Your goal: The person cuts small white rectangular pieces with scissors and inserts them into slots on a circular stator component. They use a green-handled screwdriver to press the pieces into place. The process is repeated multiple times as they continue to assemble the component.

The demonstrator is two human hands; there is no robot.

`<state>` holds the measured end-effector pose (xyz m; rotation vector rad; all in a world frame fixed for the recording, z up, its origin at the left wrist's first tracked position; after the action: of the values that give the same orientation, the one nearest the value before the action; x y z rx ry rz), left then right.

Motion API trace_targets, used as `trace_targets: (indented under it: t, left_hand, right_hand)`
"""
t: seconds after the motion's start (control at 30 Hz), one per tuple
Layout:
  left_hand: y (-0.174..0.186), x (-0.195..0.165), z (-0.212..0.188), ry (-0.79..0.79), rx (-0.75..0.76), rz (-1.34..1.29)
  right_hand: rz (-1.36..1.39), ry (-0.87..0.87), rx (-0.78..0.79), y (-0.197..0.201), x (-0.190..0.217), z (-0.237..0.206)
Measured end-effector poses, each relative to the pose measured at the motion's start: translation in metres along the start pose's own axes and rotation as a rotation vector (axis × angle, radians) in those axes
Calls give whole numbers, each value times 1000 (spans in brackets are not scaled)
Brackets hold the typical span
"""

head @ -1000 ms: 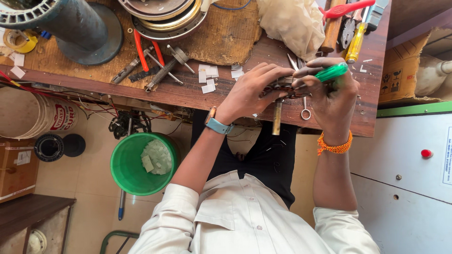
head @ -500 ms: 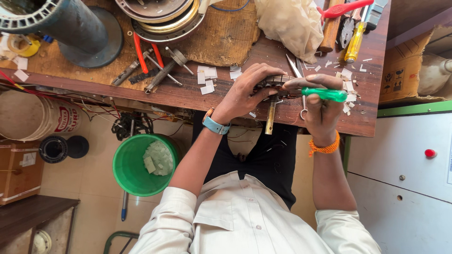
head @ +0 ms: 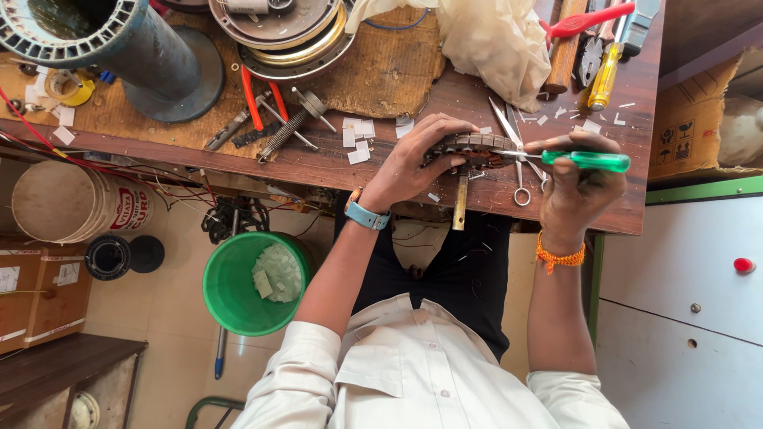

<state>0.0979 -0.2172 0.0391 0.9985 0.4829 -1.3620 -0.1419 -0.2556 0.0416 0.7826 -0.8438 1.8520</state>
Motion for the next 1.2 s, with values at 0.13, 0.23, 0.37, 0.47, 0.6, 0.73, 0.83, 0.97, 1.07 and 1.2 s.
trace_targets:
  t: [0.13,0.23,0.37,0.47,0.6,0.73,0.83,0.97,1.07,1.2]
  left_hand:
    - [3,-3,4,-6,6,-36]
    - [4,-6,9,50,72,-9]
    - [0,-14,20,73,101,227]
    - [-3,-18,26,175,119,325]
    - [-8,-23,31,209,86,342]
    - [-10,-17,29,257,69,323]
    - [-7,-13,24,205,6,297]
    - [-5,-10,14,168,-14,272]
    - [-10,-13,3,130,-61,307]
    - [-17,-15,-17,68,-110,447]
  right_hand:
    - [-110,-40,95,-5,6,5]
    - [-100,-96,111,-8,12,9]
    - [-160,-72,230,-16,23,20]
    - [-318,-57,284,-24,33,26]
    - [-533,-41,257,-36,46,26]
    - [-625,-53,117,-55,45,13]
    - [-768,50,121,-75,44,3]
    - [-677,126,247,-86,61,10]
    - [-432,-3,136,-64,82,28]
    - [-861,-551,293,-34,53,39]
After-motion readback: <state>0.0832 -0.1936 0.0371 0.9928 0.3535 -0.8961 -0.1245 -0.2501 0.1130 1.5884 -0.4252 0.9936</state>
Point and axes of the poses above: each hand's wrist, its own z-axis towards the middle knuckle, its own y-axis out of the back of the hand, x = y × z, the point moved 4 cm from there along z, towards the middle knuckle, and after that the axes turned 6 degrees about x, right-handed, at the moved point
